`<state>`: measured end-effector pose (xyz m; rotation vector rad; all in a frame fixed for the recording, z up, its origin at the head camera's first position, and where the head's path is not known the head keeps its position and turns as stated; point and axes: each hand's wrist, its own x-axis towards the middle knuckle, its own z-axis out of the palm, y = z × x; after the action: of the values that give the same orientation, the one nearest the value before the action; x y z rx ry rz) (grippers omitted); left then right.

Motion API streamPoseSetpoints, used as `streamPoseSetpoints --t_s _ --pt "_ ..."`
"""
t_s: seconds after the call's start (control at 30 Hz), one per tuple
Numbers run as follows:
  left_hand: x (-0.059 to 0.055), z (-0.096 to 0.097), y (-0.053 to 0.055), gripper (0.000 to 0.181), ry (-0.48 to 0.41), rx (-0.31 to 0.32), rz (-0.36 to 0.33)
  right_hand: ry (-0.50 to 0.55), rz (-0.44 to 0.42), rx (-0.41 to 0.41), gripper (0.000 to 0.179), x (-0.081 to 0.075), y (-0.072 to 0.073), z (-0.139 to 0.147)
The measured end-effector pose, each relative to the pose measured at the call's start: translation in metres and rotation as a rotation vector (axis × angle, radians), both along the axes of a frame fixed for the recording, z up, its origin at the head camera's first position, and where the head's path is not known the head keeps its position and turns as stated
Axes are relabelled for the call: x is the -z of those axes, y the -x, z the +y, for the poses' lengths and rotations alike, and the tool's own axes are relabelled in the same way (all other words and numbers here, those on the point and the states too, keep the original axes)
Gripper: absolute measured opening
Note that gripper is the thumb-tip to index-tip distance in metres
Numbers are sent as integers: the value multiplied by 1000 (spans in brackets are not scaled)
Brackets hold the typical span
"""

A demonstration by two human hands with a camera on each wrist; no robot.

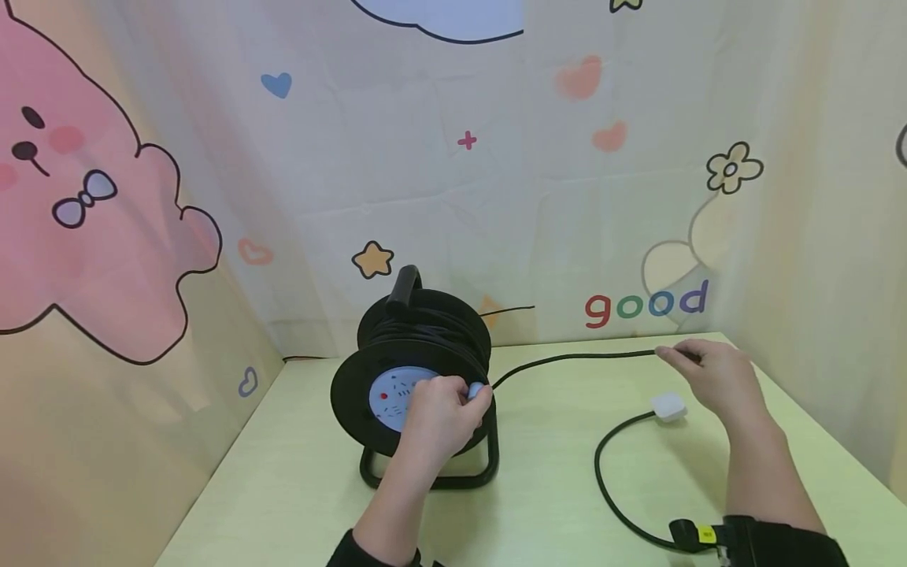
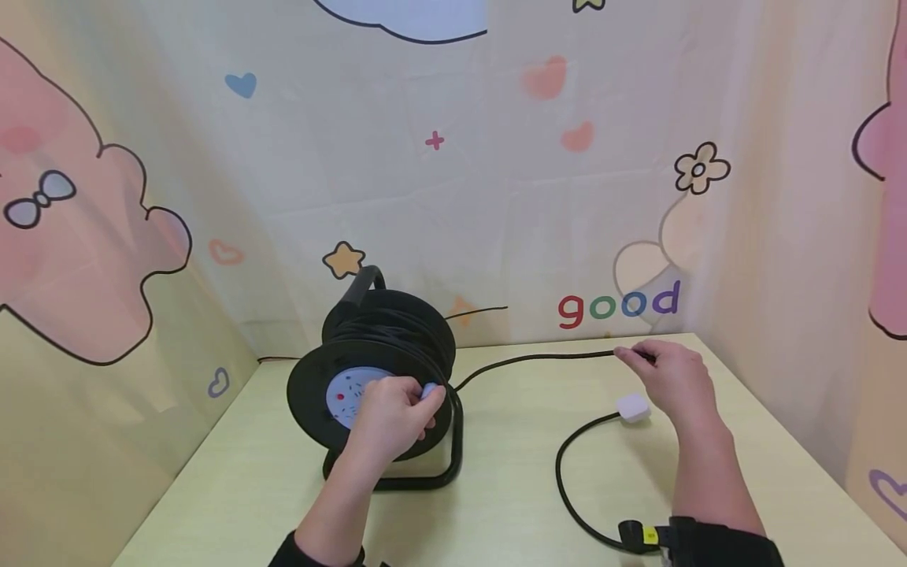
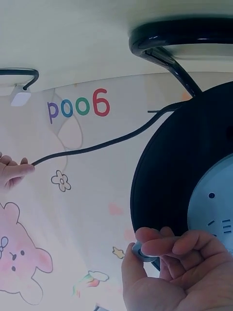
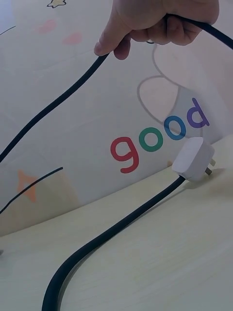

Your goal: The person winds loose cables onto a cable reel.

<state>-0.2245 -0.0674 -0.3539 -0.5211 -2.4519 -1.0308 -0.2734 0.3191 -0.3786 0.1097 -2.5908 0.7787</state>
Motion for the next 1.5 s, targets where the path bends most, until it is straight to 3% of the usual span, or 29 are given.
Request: streamPoseSetpoints --t_s 0.23,0.63,1.03,1.33,1.5 --pt "6 2 3 49 9 29 -103 44 -37 -83 46 -3 -1 -1" --pt "14 3 7 46 143 33 -362 19 -41 -256 26 -17 -10 -20" --pt "27 -2 8 47 326 2 -458 18 17 -373 10 -21 -12 -44" --pt "37 -12 10 34 341 23 -532 43 32 -414 29 -21 -9 -76" --pt "43 -18 11 31 371 15 -552 78 9 -417 27 -19 -4 -91"
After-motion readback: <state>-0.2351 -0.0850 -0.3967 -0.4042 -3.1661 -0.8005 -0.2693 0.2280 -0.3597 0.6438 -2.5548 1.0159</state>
